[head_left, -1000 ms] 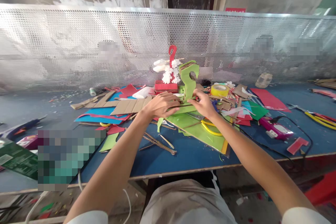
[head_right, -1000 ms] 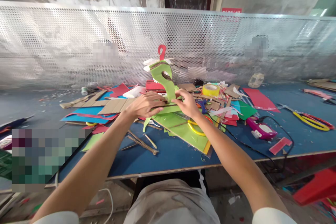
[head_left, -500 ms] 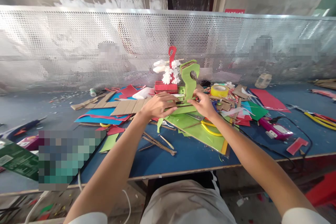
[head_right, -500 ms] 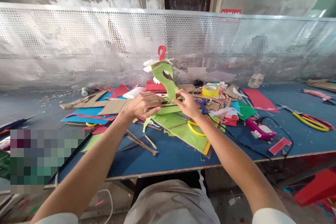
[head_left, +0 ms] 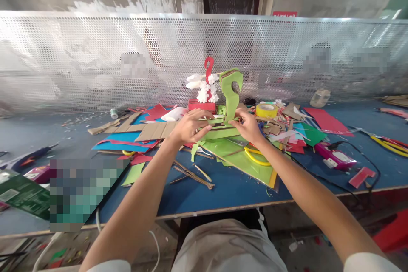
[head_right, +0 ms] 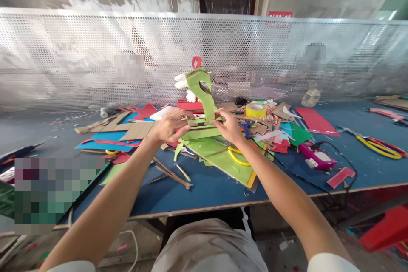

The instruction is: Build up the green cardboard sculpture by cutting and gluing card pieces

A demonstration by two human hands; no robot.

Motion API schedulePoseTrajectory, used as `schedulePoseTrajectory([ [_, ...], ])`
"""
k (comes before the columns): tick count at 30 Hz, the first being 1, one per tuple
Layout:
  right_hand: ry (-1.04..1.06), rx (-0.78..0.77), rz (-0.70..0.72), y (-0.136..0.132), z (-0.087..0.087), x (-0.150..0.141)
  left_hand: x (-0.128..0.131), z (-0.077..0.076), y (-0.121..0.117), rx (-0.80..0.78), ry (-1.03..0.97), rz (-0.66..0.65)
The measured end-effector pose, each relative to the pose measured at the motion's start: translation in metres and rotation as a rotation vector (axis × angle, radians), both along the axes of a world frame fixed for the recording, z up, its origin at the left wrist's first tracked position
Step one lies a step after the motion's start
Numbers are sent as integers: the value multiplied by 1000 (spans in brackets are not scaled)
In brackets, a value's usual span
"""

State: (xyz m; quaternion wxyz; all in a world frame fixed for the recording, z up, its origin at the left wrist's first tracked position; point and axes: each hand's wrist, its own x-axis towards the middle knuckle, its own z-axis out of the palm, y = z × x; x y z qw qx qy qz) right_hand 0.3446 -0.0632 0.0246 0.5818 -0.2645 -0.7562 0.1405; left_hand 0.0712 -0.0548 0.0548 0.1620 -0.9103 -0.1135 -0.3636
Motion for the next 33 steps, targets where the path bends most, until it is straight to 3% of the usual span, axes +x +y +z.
schedulePoseTrajectory([
  [10, 71, 41, -16, 0, 1, -1, 8, -10, 2, -7, 100, 76],
  [24, 123, -7, -80, 1, -2, -5, 33, -21, 0, 70, -18, 232],
  [28, 127, 9, -83, 4, -2, 1, 17, -15, 9, -7, -218, 274],
  [33, 146, 72, -135, 10, -2, 11, -34, -17, 35, -72, -536, 592],
])
